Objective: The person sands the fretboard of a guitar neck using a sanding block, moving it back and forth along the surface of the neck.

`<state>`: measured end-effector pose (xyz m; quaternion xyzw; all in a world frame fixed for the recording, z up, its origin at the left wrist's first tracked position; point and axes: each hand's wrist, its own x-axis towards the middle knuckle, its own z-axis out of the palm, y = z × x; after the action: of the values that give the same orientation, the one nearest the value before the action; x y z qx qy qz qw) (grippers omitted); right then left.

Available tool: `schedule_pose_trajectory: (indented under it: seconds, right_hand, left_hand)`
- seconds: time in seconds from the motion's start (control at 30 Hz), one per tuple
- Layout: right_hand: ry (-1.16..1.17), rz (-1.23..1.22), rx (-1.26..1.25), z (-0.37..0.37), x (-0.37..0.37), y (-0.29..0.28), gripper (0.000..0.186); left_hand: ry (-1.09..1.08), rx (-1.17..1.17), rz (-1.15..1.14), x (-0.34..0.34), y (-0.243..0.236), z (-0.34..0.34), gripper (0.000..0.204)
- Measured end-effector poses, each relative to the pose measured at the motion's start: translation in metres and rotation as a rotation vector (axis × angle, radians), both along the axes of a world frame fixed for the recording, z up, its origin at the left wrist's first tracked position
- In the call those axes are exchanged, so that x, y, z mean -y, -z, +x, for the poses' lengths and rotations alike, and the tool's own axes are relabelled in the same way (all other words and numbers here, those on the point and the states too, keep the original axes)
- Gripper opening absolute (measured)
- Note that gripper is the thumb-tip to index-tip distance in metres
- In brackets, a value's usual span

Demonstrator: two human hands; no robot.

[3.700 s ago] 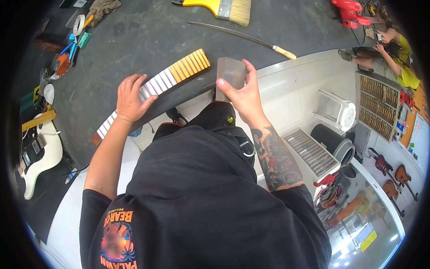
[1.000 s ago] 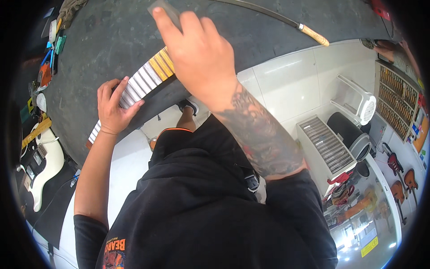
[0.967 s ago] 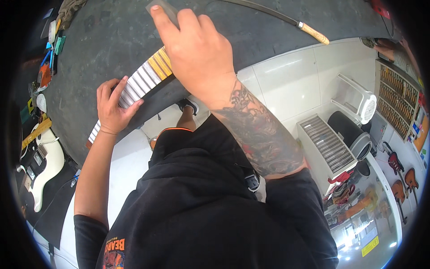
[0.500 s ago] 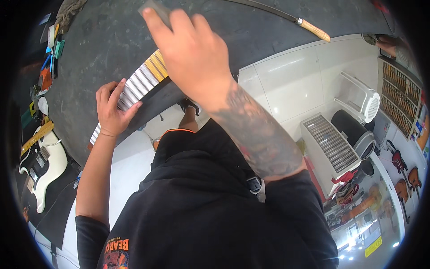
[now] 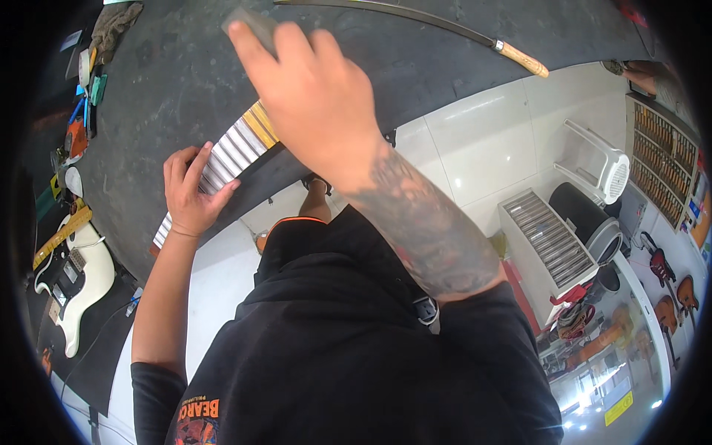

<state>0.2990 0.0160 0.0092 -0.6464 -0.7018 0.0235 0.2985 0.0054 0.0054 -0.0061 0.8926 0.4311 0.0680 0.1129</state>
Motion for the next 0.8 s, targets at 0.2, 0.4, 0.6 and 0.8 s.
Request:
schedule_pose_trajectory:
  seconds: [0.2, 0.4, 0.6, 0.8]
  right_hand:
    - [-0.022, 0.077, -0.066, 0.011, 0.042, 0.017, 0.066]
    - [-0.012, 0.121, -0.046, 0.023, 0.09, 0.026, 0.066]
    - [0.001, -0.034, -0.047, -0.003, -0.005, -0.007, 0.063]
    - [-0.035, 0.048, -0.086, 0.019, 0.058, 0.019, 0.064]
  left_hand:
    - [-0.002, 0.03, 0.008, 0.0, -0.003, 0.002, 0.074]
    - [0.002, -0.015, -0.014, 0.003, -0.003, -0.002, 0.077]
    - [0.018, -0.009, -0.012, -0.001, -0.001, -0.001, 0.077]
    - [0.029, 0.026, 0.019, -0.001, -0.002, 0.001, 0.078]
